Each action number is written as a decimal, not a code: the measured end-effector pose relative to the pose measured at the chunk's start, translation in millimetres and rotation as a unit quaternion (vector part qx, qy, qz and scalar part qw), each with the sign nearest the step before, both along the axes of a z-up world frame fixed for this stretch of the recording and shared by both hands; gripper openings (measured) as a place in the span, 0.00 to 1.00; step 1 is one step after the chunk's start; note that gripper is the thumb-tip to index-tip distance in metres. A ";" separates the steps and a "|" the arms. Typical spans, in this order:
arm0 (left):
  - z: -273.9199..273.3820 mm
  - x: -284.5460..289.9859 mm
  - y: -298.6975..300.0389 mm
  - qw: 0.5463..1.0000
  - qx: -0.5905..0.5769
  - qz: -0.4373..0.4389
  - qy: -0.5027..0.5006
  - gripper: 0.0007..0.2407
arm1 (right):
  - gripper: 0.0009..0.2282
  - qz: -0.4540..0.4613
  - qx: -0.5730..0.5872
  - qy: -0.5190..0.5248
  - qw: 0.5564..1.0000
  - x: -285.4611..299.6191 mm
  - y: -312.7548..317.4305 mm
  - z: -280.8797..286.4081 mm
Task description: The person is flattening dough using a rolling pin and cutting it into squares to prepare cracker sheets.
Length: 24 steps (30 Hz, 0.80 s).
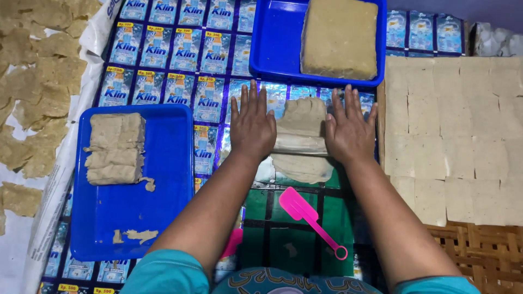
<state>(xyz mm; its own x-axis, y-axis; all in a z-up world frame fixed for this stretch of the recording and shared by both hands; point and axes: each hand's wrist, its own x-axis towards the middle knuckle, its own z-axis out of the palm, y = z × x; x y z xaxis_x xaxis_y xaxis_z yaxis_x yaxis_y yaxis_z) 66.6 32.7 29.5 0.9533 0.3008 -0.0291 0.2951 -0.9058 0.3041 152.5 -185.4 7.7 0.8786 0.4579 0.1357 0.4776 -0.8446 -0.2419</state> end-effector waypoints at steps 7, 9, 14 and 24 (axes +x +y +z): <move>4.7 6.5 0.0 1.000 -0.013 0.005 0.000 0.25 | 0.26 0.015 0.002 -0.026 1.000 10.0 3.1 6.6; 5.5 -7.4 -5.0 1.000 -0.012 -0.016 0.004 0.25 | 0.26 -0.003 -0.002 -0.052 0.999 -6.4 -0.7 5.2; -19.9 -51.9 -15.8 0.997 -0.006 -0.055 -0.053 0.23 | 0.25 -0.004 -0.023 -0.091 0.996 -53.2 -26.8 -27.6; -59.6 -118.6 -33.6 0.984 0.045 -0.041 -0.168 0.24 | 0.27 0.033 0.017 -0.163 0.986 -103.5 -43.1 -40.7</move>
<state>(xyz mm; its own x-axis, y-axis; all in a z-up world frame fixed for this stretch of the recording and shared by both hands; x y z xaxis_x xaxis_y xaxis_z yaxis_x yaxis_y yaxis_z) -52.0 -0.9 -30.1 0.9258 0.2099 0.3143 0.1174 -0.9501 0.2889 49.1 -228.5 -33.0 0.7542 0.5028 0.4224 0.5880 -0.8034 -0.0936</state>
